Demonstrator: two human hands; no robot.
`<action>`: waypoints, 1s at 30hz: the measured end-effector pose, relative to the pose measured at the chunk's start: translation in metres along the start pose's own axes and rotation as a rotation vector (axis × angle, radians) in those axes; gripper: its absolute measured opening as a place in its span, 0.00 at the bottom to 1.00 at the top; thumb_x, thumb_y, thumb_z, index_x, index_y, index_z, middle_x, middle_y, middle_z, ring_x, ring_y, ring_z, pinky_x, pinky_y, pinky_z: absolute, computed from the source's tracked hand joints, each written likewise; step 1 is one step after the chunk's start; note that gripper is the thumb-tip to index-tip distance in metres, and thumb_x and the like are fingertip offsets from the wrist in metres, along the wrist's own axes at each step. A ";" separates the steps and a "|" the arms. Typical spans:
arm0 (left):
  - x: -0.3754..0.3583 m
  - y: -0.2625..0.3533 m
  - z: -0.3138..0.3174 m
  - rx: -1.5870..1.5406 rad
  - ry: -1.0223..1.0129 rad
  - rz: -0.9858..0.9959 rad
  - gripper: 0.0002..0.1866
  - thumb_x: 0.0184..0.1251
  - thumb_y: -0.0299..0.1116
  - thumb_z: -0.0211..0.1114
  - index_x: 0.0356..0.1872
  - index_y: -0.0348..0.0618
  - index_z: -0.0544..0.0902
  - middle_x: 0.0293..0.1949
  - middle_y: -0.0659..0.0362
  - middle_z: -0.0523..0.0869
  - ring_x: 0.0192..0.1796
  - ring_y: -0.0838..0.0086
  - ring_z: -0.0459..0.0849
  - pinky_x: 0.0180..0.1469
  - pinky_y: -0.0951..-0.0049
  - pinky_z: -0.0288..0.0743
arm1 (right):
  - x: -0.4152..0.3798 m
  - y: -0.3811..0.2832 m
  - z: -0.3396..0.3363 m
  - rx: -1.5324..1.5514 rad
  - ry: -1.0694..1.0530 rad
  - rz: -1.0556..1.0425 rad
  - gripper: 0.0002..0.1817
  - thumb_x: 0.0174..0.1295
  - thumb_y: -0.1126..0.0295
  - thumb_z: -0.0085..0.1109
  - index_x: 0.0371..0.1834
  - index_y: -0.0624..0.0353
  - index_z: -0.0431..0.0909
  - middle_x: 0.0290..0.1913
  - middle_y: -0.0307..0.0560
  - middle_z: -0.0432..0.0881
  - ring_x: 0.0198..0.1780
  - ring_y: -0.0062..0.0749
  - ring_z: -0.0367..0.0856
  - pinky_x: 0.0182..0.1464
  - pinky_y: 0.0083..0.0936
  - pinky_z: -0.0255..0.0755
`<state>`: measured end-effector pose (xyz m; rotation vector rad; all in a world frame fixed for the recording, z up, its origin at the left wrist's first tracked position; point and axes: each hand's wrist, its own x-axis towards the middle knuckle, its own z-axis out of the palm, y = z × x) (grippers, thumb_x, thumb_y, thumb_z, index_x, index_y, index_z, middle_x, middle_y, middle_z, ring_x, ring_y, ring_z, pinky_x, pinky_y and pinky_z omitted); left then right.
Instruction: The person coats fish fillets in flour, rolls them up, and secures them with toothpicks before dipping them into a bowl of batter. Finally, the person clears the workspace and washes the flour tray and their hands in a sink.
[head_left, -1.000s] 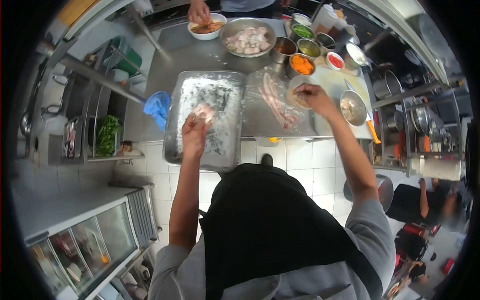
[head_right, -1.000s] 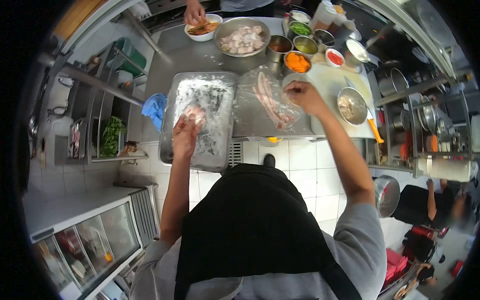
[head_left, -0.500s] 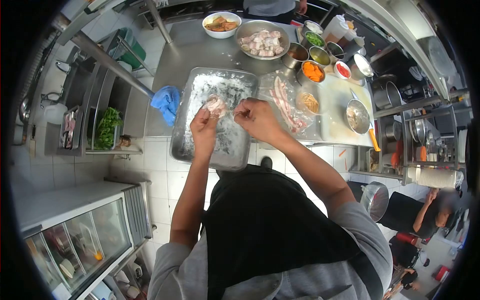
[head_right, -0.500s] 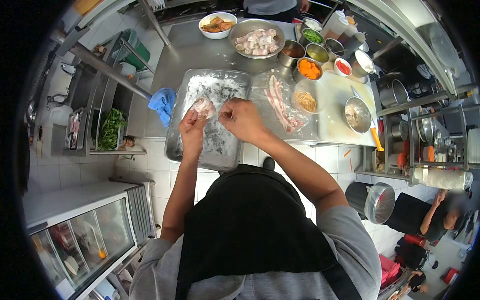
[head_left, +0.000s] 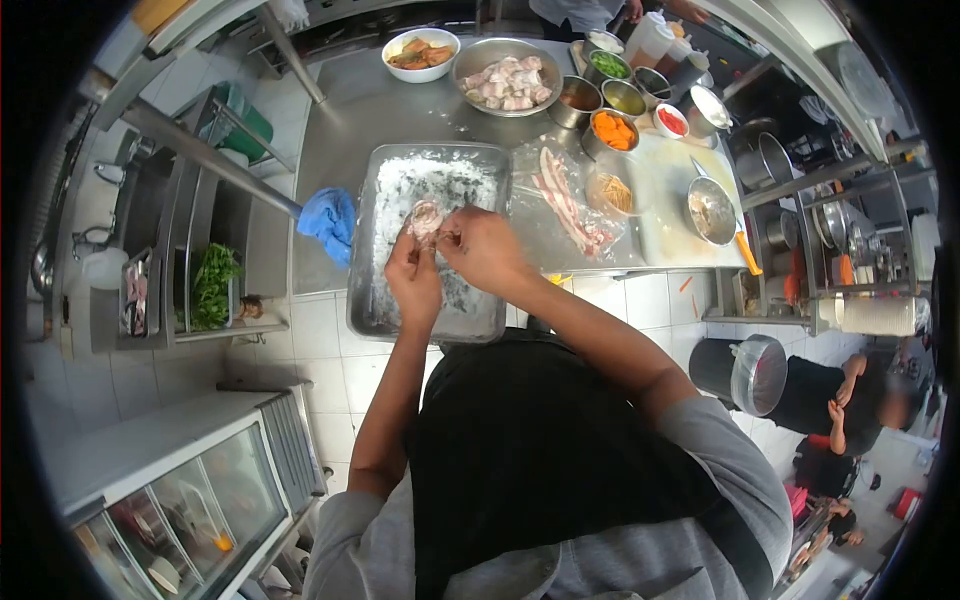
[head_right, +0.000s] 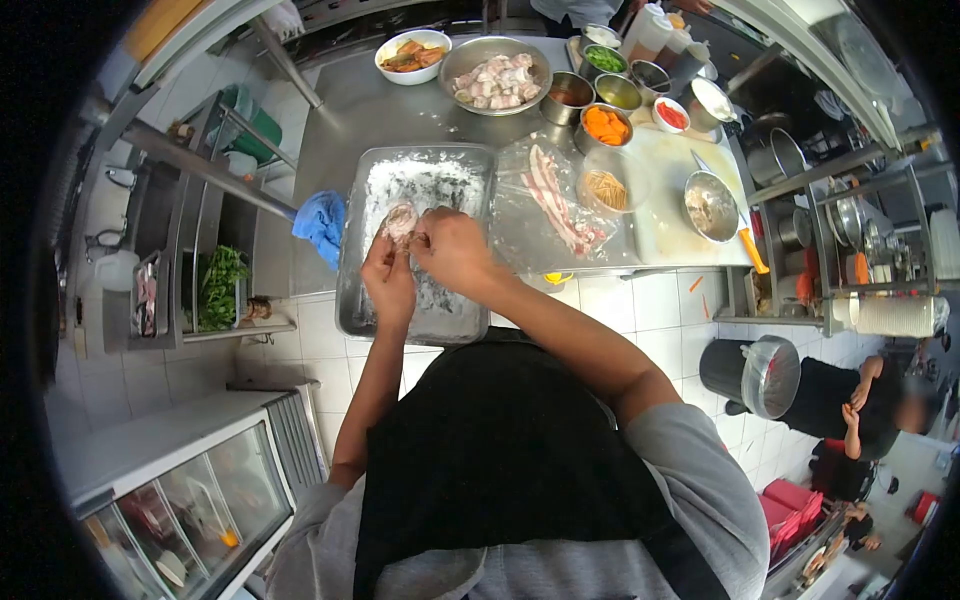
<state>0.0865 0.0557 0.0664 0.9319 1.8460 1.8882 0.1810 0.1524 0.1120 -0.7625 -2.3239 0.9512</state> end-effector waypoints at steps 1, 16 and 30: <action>0.000 0.000 0.000 -0.001 -0.014 0.003 0.16 0.70 0.17 0.56 0.56 0.33 0.81 0.38 0.62 0.85 0.33 0.85 0.75 0.33 0.80 0.69 | 0.000 0.001 0.001 -0.001 0.012 0.008 0.09 0.54 0.69 0.65 0.32 0.64 0.82 0.31 0.56 0.83 0.32 0.49 0.84 0.37 0.38 0.77; 0.004 0.002 0.019 0.065 -0.081 0.039 0.16 0.71 0.20 0.58 0.58 0.32 0.80 0.43 0.58 0.86 0.41 0.81 0.80 0.42 0.79 0.74 | -0.012 0.038 -0.001 0.361 0.032 0.380 0.13 0.61 0.65 0.66 0.38 0.67 0.83 0.29 0.54 0.85 0.31 0.30 0.84 0.38 0.30 0.77; 0.270 -0.033 0.155 0.145 -0.331 0.443 0.22 0.64 0.19 0.63 0.60 0.29 0.76 0.55 0.49 0.83 0.56 0.68 0.81 0.60 0.70 0.73 | -0.139 0.185 -0.158 0.459 0.171 0.366 0.09 0.64 0.71 0.64 0.44 0.65 0.84 0.39 0.44 0.86 0.43 0.23 0.81 0.48 0.25 0.75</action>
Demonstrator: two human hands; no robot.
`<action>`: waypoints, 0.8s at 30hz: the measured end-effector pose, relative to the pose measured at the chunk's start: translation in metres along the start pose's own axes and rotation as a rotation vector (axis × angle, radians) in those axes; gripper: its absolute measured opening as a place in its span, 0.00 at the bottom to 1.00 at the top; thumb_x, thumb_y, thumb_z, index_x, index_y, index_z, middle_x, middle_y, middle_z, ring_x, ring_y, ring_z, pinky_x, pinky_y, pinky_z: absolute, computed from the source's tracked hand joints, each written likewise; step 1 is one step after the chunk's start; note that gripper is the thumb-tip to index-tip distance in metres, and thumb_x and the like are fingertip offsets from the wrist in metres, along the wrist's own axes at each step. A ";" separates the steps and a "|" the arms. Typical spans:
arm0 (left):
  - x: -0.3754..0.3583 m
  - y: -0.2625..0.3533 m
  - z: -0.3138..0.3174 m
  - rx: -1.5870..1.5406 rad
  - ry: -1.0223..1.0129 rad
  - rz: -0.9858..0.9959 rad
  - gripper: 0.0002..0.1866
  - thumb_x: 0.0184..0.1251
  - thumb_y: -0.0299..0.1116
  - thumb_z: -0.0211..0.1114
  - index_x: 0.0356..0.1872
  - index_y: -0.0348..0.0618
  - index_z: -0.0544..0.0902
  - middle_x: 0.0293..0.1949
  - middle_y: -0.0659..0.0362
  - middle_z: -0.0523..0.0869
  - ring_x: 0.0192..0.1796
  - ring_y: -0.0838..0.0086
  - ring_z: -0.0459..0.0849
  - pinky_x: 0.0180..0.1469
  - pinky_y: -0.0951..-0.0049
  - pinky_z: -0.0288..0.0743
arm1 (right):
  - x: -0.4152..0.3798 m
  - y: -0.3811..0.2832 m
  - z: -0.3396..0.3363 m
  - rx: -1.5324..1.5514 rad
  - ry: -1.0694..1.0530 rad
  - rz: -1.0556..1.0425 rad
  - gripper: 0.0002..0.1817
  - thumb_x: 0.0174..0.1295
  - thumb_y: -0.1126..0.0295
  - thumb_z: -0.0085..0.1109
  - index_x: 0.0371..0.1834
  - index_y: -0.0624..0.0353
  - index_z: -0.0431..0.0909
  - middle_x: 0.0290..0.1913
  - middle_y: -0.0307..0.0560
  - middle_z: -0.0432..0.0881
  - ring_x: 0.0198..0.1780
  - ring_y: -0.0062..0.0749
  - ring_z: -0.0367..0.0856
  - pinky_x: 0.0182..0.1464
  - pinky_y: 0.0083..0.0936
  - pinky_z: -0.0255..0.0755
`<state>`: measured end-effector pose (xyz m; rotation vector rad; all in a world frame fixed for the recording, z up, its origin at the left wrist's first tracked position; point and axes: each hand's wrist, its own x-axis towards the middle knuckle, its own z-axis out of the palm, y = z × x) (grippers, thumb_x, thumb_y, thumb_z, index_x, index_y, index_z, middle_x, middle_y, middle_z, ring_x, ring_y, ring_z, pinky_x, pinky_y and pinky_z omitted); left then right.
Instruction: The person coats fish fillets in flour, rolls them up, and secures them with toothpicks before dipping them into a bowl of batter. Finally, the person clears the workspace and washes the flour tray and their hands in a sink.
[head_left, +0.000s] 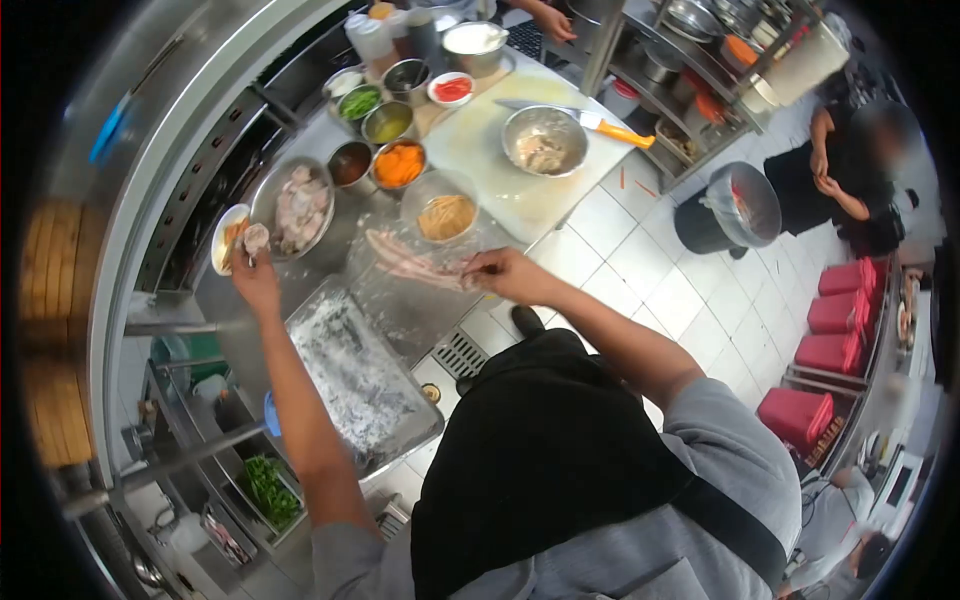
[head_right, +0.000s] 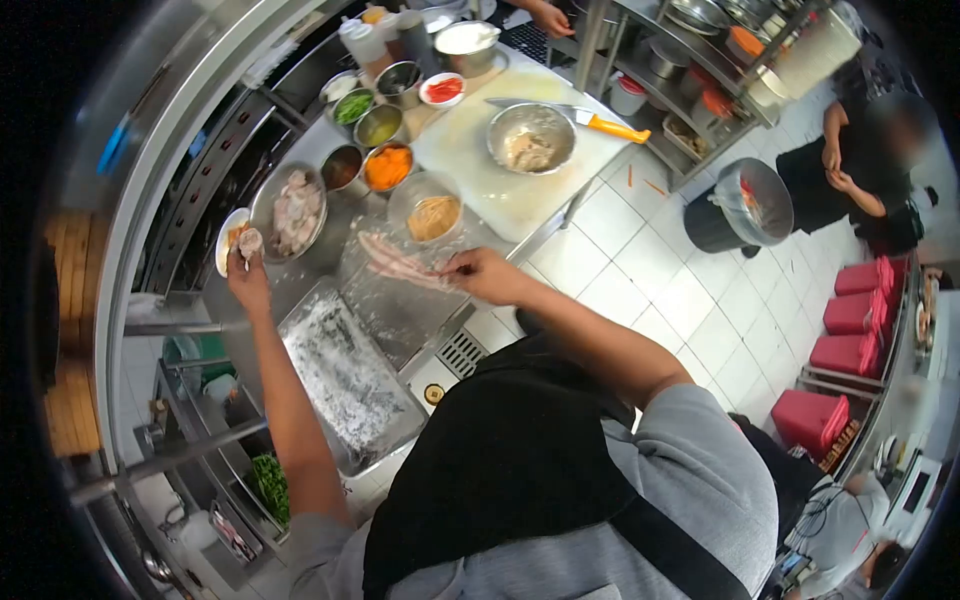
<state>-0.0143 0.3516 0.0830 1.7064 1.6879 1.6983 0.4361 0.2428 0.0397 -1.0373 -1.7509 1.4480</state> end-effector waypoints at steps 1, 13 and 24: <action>0.009 -0.013 0.006 0.183 -0.107 0.048 0.23 0.64 0.20 0.63 0.61 0.29 0.76 0.55 0.48 0.82 0.56 0.68 0.81 0.61 0.70 0.72 | -0.008 0.005 -0.024 0.088 0.058 0.055 0.09 0.64 0.74 0.63 0.44 0.66 0.84 0.39 0.44 0.86 0.44 0.23 0.81 0.49 0.25 0.75; -0.113 0.127 0.145 0.093 -0.532 -0.120 0.12 0.61 0.22 0.63 0.46 0.36 0.82 0.45 0.47 0.84 0.44 0.55 0.85 0.47 0.61 0.78 | -0.015 -0.006 -0.161 0.172 0.291 0.157 0.07 0.64 0.83 0.58 0.44 0.68 0.81 0.44 0.41 0.83 0.46 0.24 0.81 0.52 0.23 0.76; -0.210 0.097 0.121 0.434 -0.587 -0.329 0.10 0.58 0.22 0.65 0.42 0.34 0.83 0.39 0.45 0.82 0.39 0.53 0.85 0.43 0.60 0.78 | 0.032 0.050 0.028 -0.593 0.004 -0.253 0.14 0.54 0.71 0.62 0.45 0.57 0.83 0.39 0.51 0.81 0.41 0.49 0.82 0.45 0.42 0.79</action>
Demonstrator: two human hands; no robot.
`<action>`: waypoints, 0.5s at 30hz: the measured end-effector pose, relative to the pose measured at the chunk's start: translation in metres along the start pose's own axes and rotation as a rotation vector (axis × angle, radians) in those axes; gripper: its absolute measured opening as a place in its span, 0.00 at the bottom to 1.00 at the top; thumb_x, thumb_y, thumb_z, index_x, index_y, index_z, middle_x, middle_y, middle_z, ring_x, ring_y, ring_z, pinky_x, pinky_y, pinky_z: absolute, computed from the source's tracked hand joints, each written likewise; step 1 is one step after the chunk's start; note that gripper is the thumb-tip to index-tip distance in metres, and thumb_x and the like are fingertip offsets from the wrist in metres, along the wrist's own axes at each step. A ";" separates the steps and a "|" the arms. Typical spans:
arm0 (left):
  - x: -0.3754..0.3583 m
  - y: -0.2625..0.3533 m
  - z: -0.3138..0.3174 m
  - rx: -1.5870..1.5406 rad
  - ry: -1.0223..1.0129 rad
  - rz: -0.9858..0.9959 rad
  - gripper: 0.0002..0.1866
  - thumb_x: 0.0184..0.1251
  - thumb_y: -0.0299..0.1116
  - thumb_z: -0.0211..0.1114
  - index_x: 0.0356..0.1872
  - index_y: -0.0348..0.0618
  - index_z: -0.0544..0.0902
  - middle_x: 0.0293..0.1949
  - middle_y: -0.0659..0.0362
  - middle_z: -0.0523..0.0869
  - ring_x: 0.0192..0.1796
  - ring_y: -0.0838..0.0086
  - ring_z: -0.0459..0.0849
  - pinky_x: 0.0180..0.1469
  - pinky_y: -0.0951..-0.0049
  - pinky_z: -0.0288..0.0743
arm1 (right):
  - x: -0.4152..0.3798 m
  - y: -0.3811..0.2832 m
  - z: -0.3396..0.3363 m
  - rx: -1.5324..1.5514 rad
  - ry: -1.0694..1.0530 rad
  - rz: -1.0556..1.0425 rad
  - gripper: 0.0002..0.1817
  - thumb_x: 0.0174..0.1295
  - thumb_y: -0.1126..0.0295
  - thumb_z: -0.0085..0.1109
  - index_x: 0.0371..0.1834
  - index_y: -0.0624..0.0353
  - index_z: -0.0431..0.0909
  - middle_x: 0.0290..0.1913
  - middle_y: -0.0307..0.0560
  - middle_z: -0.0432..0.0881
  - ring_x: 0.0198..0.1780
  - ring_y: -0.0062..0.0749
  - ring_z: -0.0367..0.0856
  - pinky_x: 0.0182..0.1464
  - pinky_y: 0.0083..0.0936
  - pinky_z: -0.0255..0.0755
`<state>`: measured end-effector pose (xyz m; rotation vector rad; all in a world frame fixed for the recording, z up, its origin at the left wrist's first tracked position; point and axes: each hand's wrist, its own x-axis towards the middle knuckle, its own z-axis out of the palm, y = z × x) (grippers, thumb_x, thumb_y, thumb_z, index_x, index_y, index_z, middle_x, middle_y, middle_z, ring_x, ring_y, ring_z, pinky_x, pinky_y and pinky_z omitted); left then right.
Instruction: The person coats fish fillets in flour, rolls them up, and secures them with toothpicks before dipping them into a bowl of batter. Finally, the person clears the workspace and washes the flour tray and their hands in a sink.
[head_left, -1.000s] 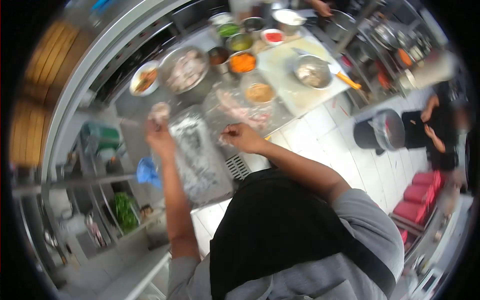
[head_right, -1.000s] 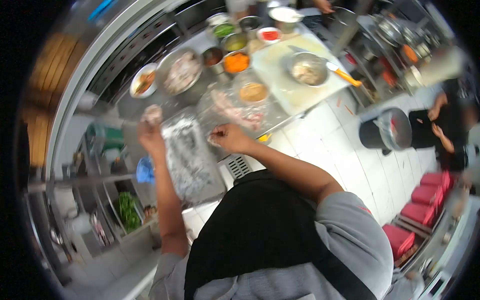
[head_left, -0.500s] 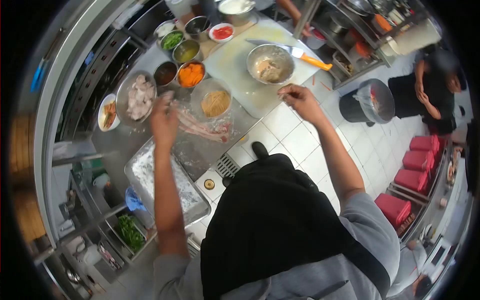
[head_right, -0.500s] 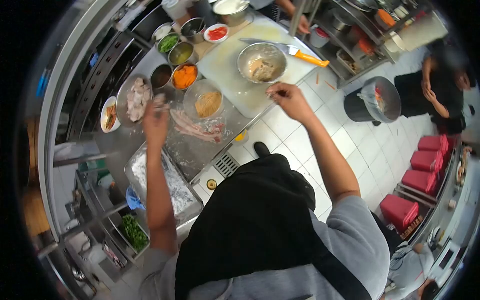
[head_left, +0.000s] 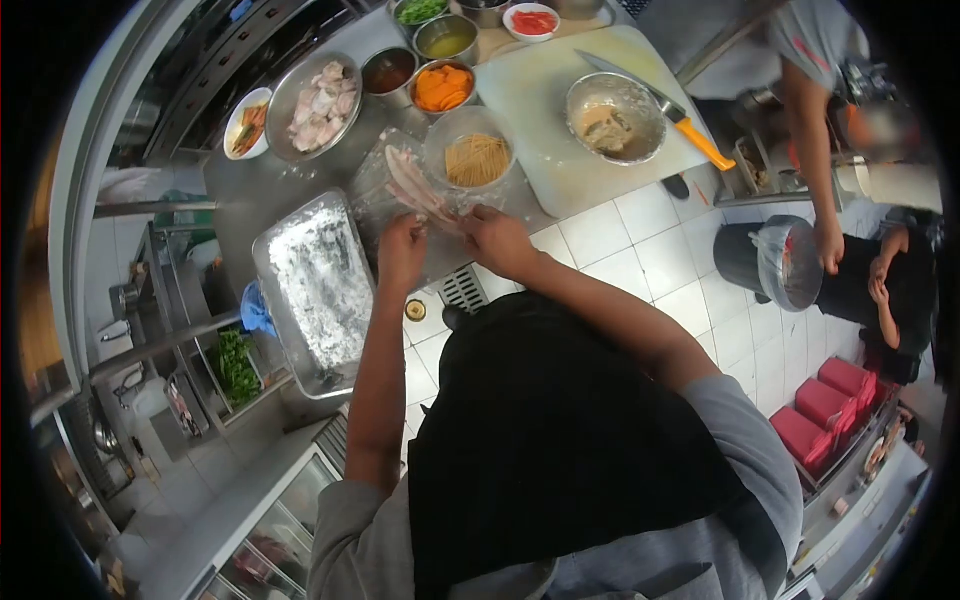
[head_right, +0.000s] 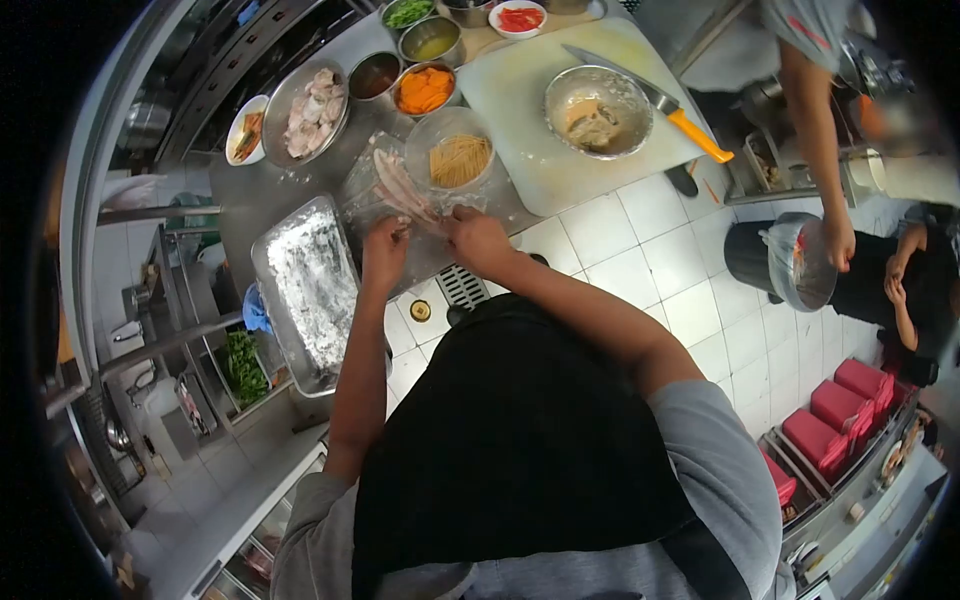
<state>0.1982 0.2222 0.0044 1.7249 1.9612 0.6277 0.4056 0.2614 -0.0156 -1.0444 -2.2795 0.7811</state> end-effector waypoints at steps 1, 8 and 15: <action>-0.003 -0.005 0.004 -0.019 0.049 0.045 0.11 0.59 0.22 0.66 0.43 0.34 0.83 0.38 0.45 0.82 0.39 0.53 0.85 0.43 0.61 0.78 | 0.004 0.000 0.011 -0.084 0.037 -0.013 0.14 0.53 0.69 0.63 0.44 0.59 0.82 0.41 0.53 0.80 0.42 0.50 0.83 0.44 0.42 0.80; -0.014 -0.018 0.019 -0.075 0.128 -0.048 0.14 0.61 0.24 0.66 0.49 0.36 0.85 0.35 0.46 0.84 0.37 0.58 0.86 0.42 0.64 0.78 | 0.030 0.000 0.025 -0.404 -0.196 0.011 0.15 0.54 0.65 0.64 0.44 0.58 0.83 0.43 0.56 0.83 0.45 0.47 0.85 0.44 0.38 0.81; -0.013 -0.029 0.013 -0.359 0.135 -0.154 0.17 0.62 0.24 0.66 0.53 0.37 0.84 0.38 0.50 0.86 0.33 0.66 0.84 0.39 0.67 0.78 | 0.067 -0.033 -0.007 -0.335 -0.402 0.218 0.19 0.54 0.54 0.63 0.34 0.61 0.86 0.39 0.59 0.87 0.43 0.48 0.88 0.45 0.42 0.81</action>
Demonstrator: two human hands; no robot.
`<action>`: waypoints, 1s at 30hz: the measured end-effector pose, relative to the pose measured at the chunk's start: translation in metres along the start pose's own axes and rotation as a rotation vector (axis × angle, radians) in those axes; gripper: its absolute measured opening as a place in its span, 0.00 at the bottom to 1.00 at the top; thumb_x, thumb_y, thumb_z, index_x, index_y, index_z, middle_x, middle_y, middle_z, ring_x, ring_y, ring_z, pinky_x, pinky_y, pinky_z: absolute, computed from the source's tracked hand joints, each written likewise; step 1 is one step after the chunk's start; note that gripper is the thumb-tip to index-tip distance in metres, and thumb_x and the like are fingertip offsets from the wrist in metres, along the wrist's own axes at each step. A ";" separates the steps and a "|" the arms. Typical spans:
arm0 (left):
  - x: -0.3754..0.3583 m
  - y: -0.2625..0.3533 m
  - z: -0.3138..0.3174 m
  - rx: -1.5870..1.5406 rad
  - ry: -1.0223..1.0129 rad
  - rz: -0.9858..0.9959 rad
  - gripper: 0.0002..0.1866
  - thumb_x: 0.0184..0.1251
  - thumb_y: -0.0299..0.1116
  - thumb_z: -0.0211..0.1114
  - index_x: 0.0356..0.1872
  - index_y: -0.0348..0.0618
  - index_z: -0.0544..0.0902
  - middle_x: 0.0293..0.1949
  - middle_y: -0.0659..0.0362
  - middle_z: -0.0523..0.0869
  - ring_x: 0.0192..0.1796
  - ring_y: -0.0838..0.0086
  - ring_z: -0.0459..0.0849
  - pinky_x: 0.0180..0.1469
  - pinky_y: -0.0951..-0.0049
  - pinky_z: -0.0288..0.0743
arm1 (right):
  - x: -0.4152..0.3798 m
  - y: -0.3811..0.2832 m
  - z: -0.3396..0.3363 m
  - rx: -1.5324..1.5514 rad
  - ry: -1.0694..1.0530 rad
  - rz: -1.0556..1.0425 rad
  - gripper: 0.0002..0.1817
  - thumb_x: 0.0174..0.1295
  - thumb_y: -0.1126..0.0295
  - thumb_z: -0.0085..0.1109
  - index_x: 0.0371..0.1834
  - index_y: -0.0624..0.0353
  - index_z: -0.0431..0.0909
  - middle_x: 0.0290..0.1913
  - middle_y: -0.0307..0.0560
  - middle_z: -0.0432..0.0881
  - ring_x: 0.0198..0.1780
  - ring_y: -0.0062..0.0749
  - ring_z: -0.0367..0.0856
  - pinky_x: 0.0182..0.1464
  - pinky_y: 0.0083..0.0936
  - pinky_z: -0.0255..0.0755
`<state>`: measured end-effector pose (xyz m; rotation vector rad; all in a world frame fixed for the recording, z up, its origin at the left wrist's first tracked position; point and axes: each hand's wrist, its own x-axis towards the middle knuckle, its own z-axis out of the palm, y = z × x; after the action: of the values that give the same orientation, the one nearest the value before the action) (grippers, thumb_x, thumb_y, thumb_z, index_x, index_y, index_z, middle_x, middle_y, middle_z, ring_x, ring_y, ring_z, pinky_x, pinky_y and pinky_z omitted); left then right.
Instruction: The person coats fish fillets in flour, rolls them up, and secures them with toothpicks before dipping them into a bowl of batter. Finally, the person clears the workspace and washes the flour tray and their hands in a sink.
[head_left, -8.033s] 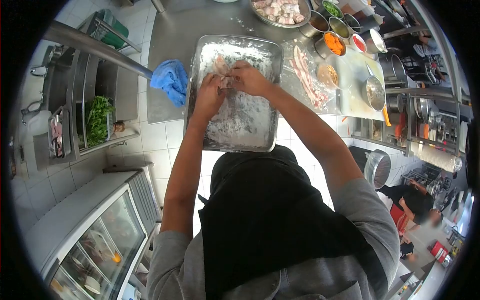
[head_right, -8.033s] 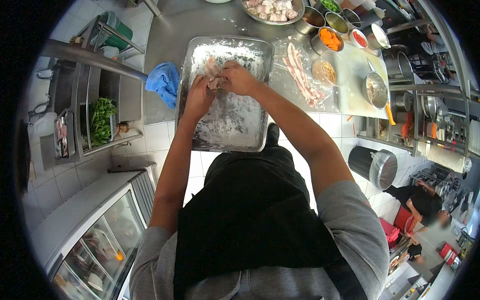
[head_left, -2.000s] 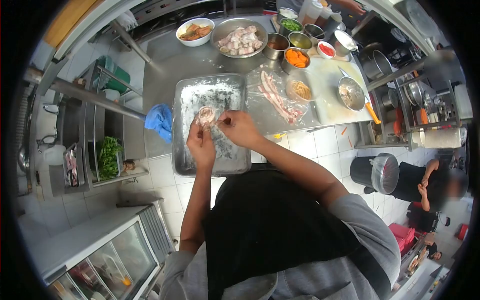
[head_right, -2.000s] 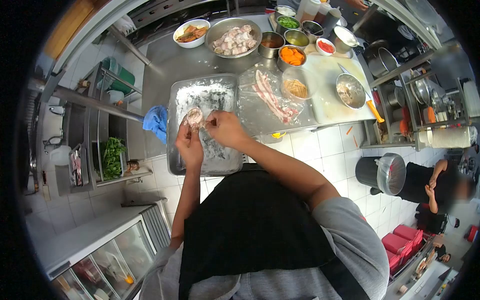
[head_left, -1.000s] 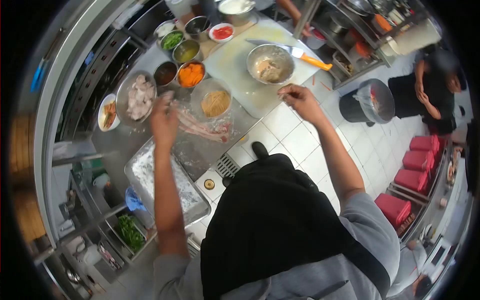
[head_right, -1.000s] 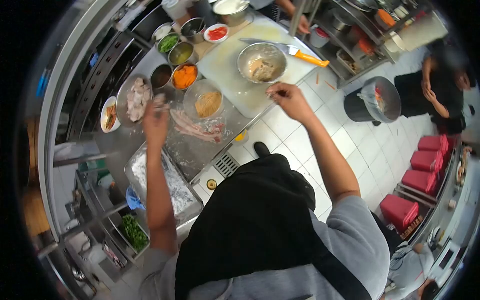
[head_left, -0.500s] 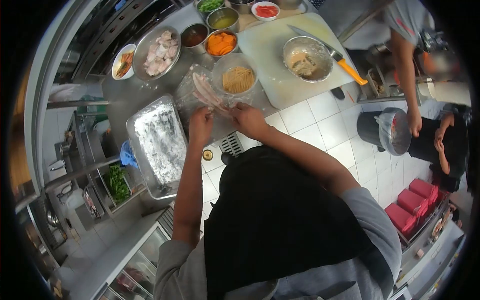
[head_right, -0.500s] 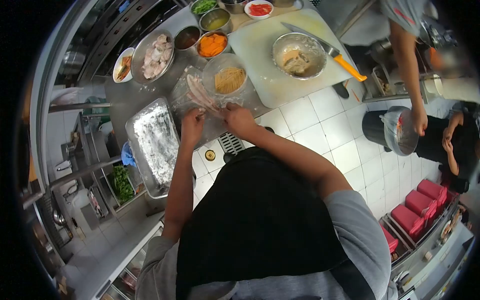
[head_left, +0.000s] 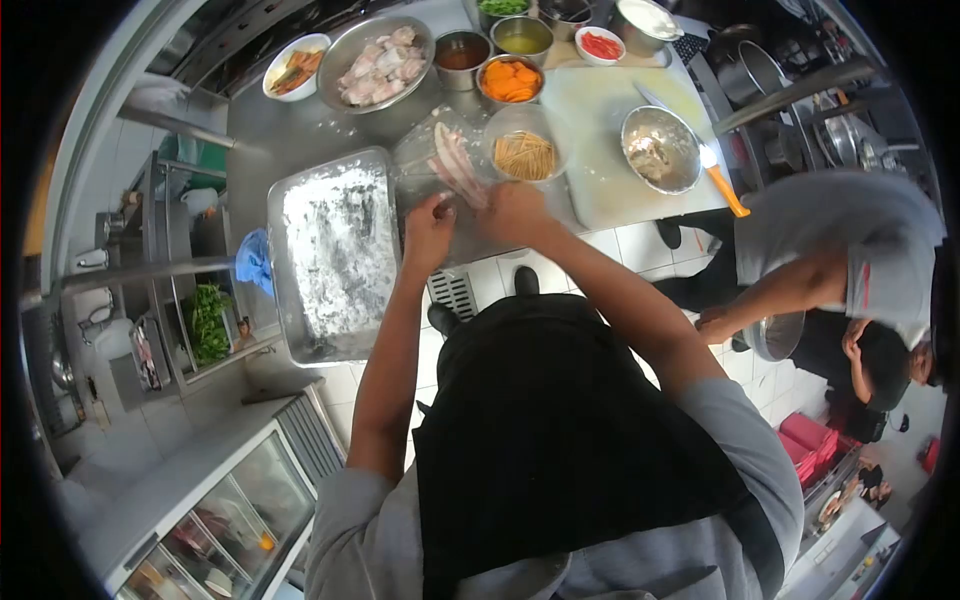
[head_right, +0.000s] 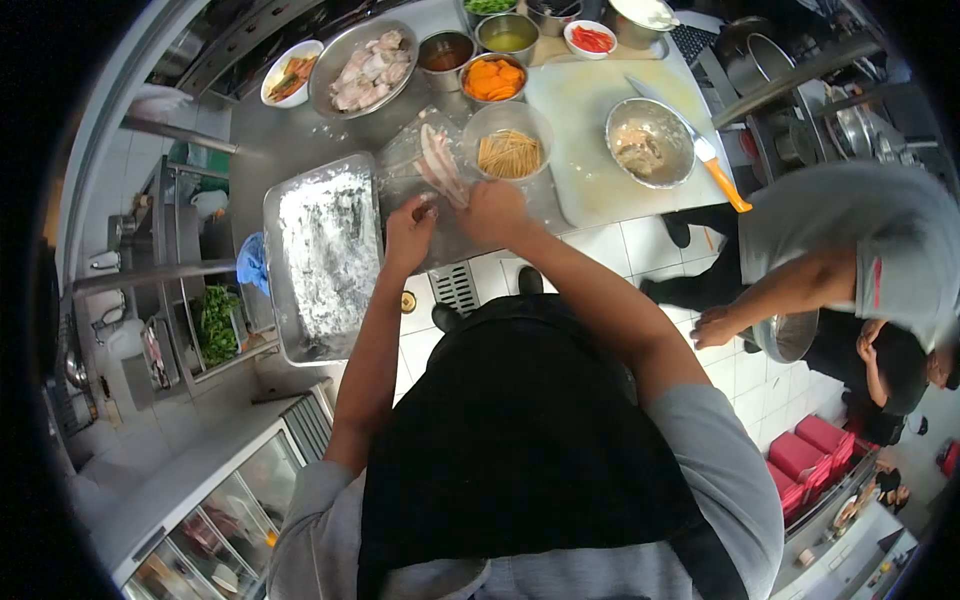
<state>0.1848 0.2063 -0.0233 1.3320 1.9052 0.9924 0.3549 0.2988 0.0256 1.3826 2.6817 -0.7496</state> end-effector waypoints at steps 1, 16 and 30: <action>-0.001 0.005 -0.004 -0.088 0.025 -0.014 0.16 0.62 0.24 0.65 0.52 0.38 0.84 0.39 0.47 0.85 0.34 0.61 0.85 0.40 0.64 0.77 | 0.000 -0.005 -0.010 0.062 0.010 0.010 0.21 0.53 0.52 0.63 0.33 0.62 0.86 0.38 0.60 0.87 0.43 0.50 0.88 0.45 0.43 0.81; 0.085 0.031 -0.063 -0.227 -0.096 0.333 0.25 0.61 0.19 0.66 0.62 0.36 0.76 0.59 0.53 0.83 0.60 0.70 0.80 0.65 0.70 0.71 | 0.086 -0.076 -0.153 0.015 -0.022 -0.284 0.24 0.61 0.49 0.57 0.43 0.60 0.86 0.49 0.61 0.84 0.51 0.51 0.83 0.55 0.38 0.74; -0.032 0.043 -0.171 -0.635 -0.250 0.169 0.11 0.68 0.25 0.66 0.49 0.36 0.84 0.43 0.64 0.87 0.43 0.84 0.80 0.49 0.79 0.74 | 0.036 -0.176 -0.181 0.395 -0.022 -0.491 0.15 0.68 0.61 0.54 0.43 0.62 0.80 0.42 0.47 0.81 0.45 0.35 0.77 0.47 0.28 0.72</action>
<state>0.0776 0.1448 0.1070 1.1692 1.1613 1.3042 0.2307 0.3183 0.2476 0.7332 2.9982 -1.3816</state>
